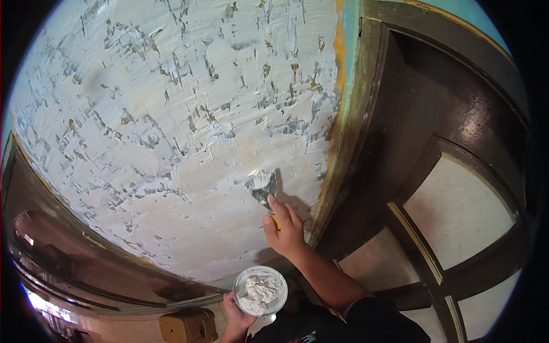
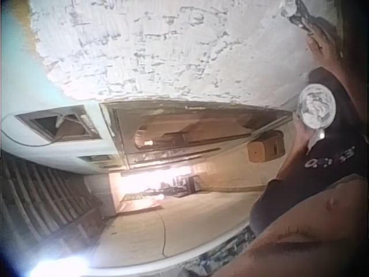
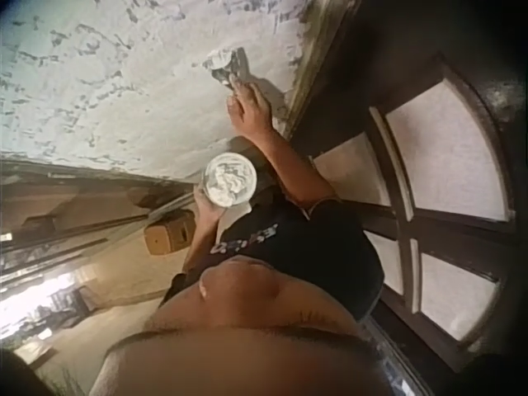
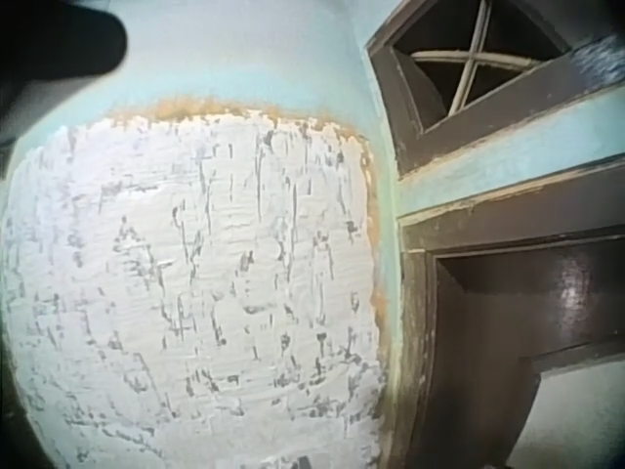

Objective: Applying plaster or joint compound to a wall using a putty knife.

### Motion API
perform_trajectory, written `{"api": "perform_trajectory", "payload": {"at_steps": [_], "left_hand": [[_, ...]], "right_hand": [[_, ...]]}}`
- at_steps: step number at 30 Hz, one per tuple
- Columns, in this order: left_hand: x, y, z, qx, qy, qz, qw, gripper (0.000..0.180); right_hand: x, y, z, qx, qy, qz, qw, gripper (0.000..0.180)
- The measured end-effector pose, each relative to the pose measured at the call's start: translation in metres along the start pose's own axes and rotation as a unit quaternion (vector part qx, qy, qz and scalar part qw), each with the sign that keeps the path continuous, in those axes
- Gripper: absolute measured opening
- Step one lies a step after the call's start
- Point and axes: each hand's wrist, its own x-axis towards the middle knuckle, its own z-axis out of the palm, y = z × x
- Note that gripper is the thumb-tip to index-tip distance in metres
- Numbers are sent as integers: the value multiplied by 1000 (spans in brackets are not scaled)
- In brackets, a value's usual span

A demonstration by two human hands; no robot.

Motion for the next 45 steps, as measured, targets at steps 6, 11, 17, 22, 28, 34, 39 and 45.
{"api": "perform_trajectory", "payload": {"at_steps": [6, 11, 17, 22, 28, 34, 39, 45], "left_hand": [[3, 0, 3, 7, -6, -9, 1000, 76], [2, 0, 0, 20, -4, -6, 1000, 76], [1, -3, 1, 11, -3, -15, 1000, 77], [0, -5, 5, 5, -8, -8, 1000, 76], [-1, -8, -2, -5, -9, -8, 1000, 76], [-4, -10, 8, 5, -9, -6, 1000, 76], [0, -9, 3, -2, -19, -16, 1000, 76], [3, -18, 5, -3, -10, -21, 1000, 75]], "right_hand": [[12, 8, 2, -43, -19, 19, 999, 39], [-5, 12, 3, -72, -92, 59, 991, 41], [-40, 25, 1, -90, -135, 57, 985, 51], [-65, 36, -8, -20, -73, -21, 997, 63], [10, 14, -15, -158, -59, -66, 983, 54], [10, 25, -8, -151, -43, -22, 987, 59], [-7, 28, -5, -139, -71, 16, 988, 60], [-55, 59, -4, -153, -96, 4, 983, 61]]}}
